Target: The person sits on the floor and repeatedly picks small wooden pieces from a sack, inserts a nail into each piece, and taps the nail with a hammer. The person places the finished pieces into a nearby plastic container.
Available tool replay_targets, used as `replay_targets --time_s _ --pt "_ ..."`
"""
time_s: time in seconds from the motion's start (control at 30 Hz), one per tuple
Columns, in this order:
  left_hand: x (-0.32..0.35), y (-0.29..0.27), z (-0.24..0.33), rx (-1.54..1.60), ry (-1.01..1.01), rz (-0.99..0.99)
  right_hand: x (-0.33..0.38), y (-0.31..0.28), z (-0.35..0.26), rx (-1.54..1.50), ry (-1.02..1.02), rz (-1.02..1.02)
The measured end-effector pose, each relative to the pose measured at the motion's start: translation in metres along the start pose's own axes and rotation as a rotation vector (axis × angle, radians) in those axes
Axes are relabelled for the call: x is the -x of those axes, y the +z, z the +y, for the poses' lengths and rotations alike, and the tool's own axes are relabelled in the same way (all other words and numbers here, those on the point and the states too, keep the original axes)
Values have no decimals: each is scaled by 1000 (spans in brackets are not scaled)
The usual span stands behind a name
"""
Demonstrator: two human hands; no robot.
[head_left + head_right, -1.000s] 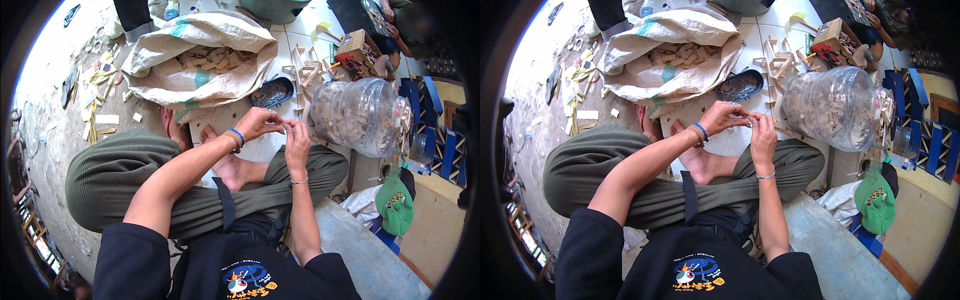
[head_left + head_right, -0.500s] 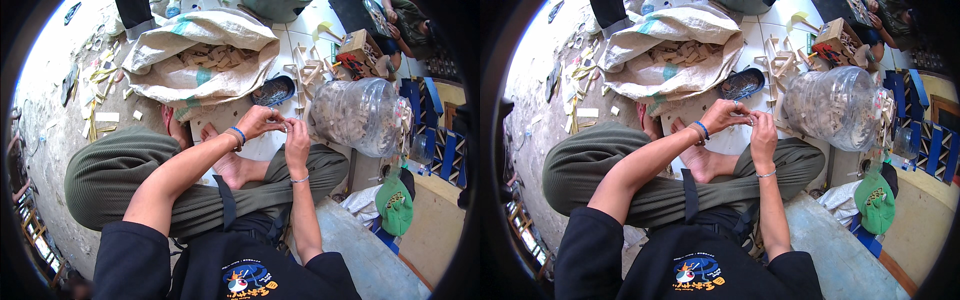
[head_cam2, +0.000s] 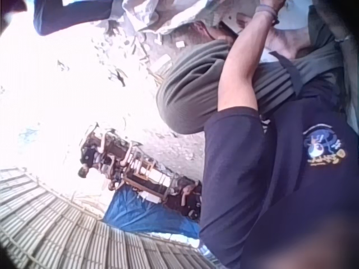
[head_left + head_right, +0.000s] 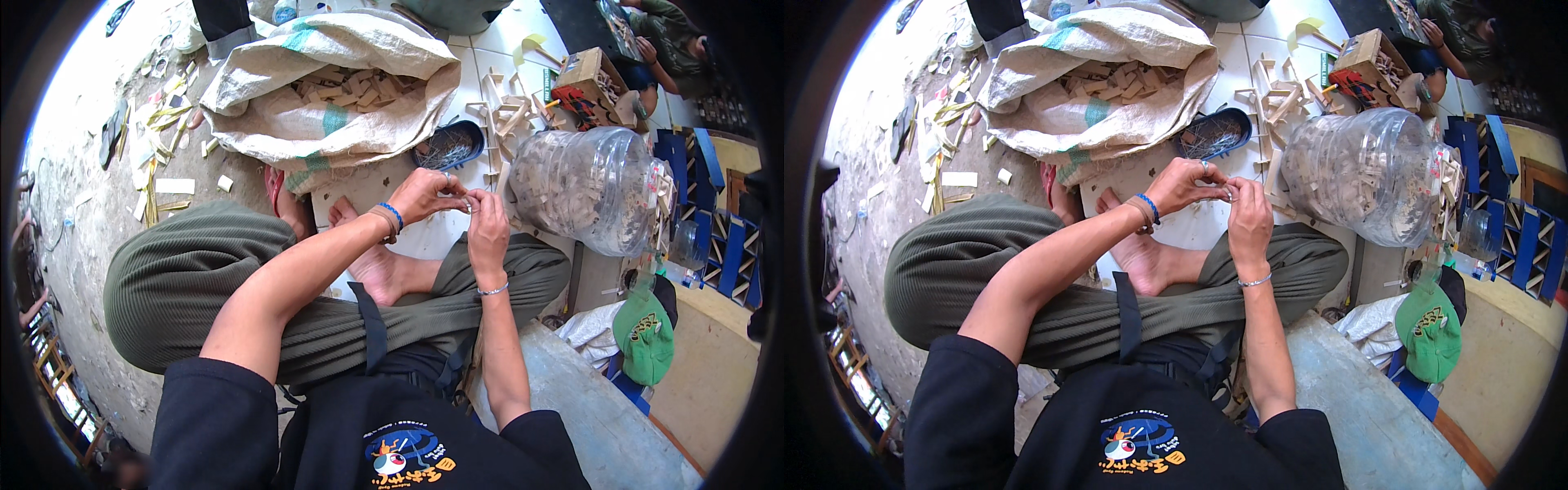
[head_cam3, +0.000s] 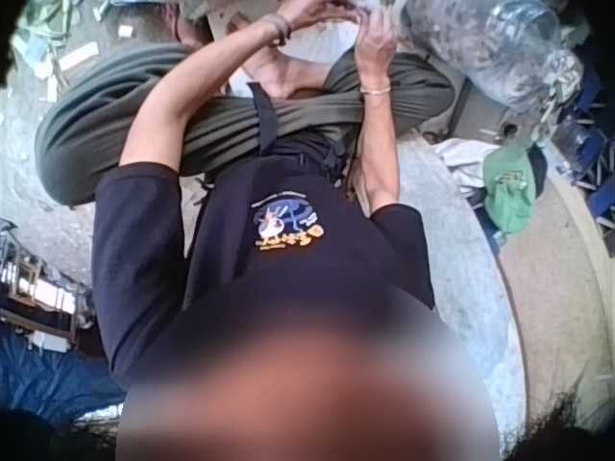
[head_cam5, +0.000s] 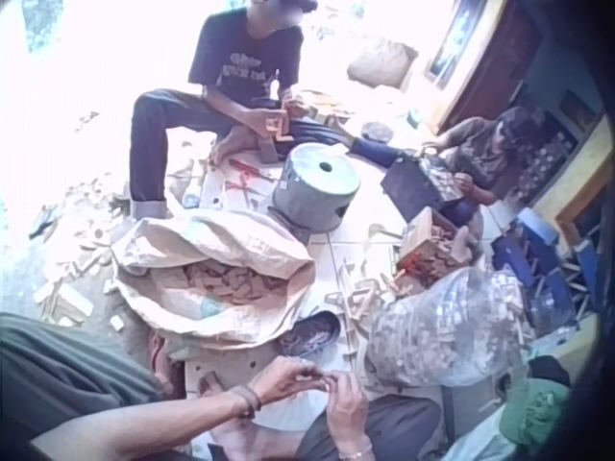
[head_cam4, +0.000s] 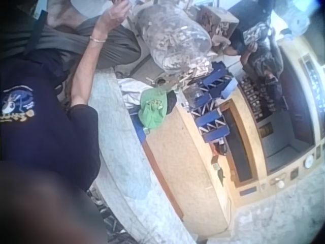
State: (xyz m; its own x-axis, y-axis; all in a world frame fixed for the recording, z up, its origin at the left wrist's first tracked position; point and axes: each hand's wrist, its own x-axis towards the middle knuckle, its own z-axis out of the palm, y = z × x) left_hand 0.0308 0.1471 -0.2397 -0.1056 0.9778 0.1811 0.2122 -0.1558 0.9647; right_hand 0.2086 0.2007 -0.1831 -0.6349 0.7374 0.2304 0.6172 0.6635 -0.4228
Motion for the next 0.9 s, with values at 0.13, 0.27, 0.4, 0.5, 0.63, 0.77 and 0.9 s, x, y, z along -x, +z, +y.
replay_targets --time_s 0.13,0.27,0.4,0.5,0.63,0.77,0.9 --pt "0 1 -2 -12 -6 -6 1 0 1 59 -46 -17" --pt "1 2 -2 -18 18 4 2 2 4 69 -101 -11" --pt "1 1 -2 -5 8 13 2 4 12 119 -195 -31" --pt "1 3 -3 -7 -3 23 0 5 18 164 -274 -29" --pt "2 -2 -3 -37 -33 -2 -2 7 18 130 -353 -45" --pt "-1 -1 1 -16 -112 -5 -3 4 16 159 -329 -22" --pt "-2 -2 3 15 -128 -23 -2 2 14 136 -295 -20"
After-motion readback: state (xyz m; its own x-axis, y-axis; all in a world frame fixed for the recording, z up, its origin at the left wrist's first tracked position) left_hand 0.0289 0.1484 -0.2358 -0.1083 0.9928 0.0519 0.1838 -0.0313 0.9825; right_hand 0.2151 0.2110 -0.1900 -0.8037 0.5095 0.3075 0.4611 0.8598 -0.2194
